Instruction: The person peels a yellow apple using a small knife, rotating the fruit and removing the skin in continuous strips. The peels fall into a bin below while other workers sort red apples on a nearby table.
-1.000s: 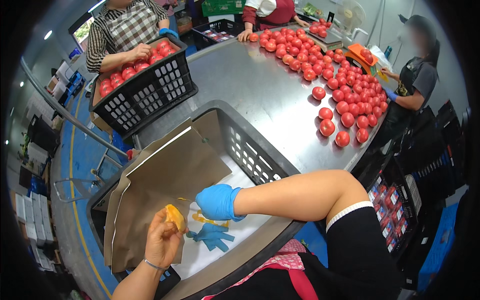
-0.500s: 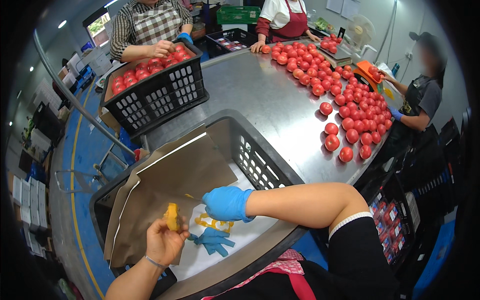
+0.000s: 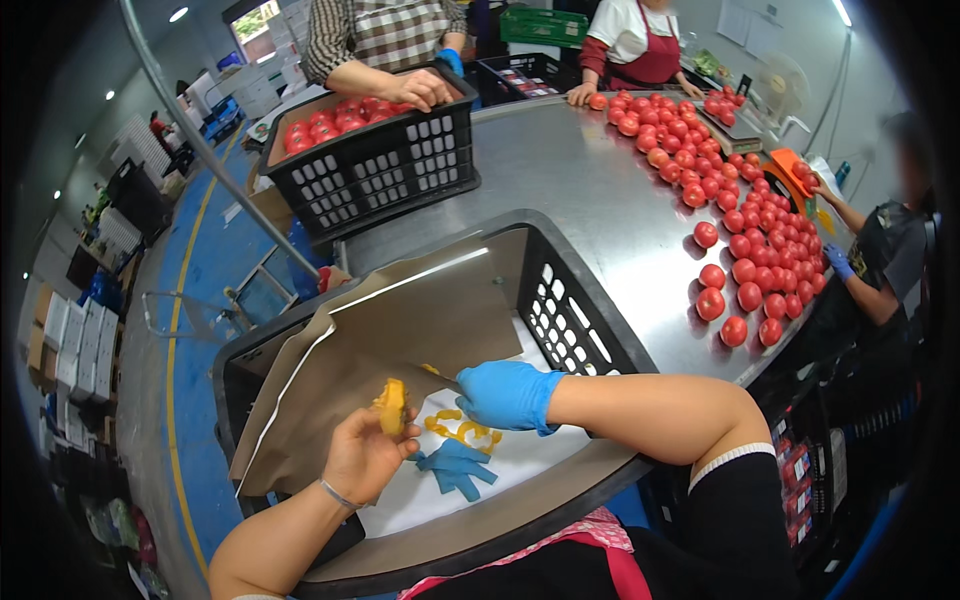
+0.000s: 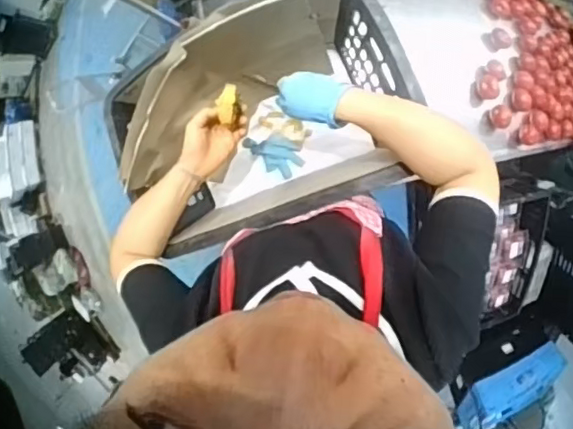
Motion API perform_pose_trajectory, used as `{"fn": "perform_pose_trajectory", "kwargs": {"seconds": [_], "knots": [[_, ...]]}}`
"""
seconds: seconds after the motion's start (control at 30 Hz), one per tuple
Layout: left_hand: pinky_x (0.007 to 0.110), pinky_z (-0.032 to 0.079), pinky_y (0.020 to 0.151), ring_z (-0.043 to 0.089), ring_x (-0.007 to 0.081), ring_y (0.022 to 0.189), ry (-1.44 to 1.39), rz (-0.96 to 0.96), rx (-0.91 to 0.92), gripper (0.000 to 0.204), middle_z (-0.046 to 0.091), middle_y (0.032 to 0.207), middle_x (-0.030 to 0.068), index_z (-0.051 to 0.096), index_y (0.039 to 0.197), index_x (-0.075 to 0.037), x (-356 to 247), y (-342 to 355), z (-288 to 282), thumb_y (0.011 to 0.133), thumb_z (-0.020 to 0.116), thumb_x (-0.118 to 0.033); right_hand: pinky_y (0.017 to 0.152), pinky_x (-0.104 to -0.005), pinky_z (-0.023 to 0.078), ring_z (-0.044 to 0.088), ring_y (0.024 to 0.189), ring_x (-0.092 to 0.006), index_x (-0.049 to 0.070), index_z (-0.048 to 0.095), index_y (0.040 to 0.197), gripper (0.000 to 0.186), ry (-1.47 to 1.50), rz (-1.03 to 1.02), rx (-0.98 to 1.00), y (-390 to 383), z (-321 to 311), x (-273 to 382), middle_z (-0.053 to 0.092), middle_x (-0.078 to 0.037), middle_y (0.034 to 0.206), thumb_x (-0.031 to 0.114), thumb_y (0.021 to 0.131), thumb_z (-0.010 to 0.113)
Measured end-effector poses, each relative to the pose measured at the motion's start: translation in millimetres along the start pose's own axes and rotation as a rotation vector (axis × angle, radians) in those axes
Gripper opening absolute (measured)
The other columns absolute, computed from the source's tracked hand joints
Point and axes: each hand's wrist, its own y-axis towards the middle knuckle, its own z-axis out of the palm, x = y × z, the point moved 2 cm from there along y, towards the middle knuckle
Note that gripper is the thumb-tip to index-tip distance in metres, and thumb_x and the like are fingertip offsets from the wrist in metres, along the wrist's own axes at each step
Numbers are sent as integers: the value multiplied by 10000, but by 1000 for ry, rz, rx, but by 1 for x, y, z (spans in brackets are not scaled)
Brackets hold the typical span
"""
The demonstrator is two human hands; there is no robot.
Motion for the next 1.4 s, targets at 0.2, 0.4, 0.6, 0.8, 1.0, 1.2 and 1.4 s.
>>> {"fn": "perform_pose_trajectory", "kwargs": {"seconds": [0.2,0.4,0.6,0.8,1.0,1.2,1.4], "knots": [[340,437,748,515,223,857,1,7,25,321,535,1015,134,490,1099,-2,-1,-1,3,855,452,-208,745,-413,496,624,823,-369,-31,607,933,285,-30,3,-6,-3,-5,3,630,-241,877,225,848,516],[345,428,771,526,223,846,-72,-11,72,394,555,985,129,486,1150,29,-1,3,-2,878,346,-221,706,-454,482,593,789,-421,-31,551,931,327,145,-40,-130,-7,-12,9,602,-273,808,288,867,516],[345,434,757,526,224,834,-136,-15,52,458,562,972,138,467,1192,41,-3,-2,1,877,290,-241,532,-328,505,621,574,-233,-42,516,940,280,567,63,70,-17,-21,30,610,-187,729,231,922,454],[346,435,744,532,220,821,-85,-4,16,380,569,963,138,497,1122,18,0,1,2,878,340,-226,471,-306,465,555,510,-186,-24,527,931,261,672,25,81,-21,-19,30,579,-130,675,221,920,439],[335,437,729,533,222,840,-78,12,15,317,555,1008,137,500,1107,13,2,4,-4,862,422,-173,416,-286,422,493,461,-139,-13,534,938,253,766,102,148,-22,-20,31,527,-70,620,217,919,431],[338,455,844,529,222,970,-7,61,24,307,536,1101,108,486,1153,-2,-2,2,1,854,502,-75,426,-282,426,506,492,-128,-29,526,973,264,764,106,166,-21,-19,29,518,-74,633,208,912,428],[309,483,852,542,227,1044,94,93,27,363,522,1168,130,434,1231,29,0,1,3,882,497,-51,448,-276,439,508,506,-125,-30,485,1056,281,857,173,214,-21,-12,28,529,-90,670,183,900,392]]}}
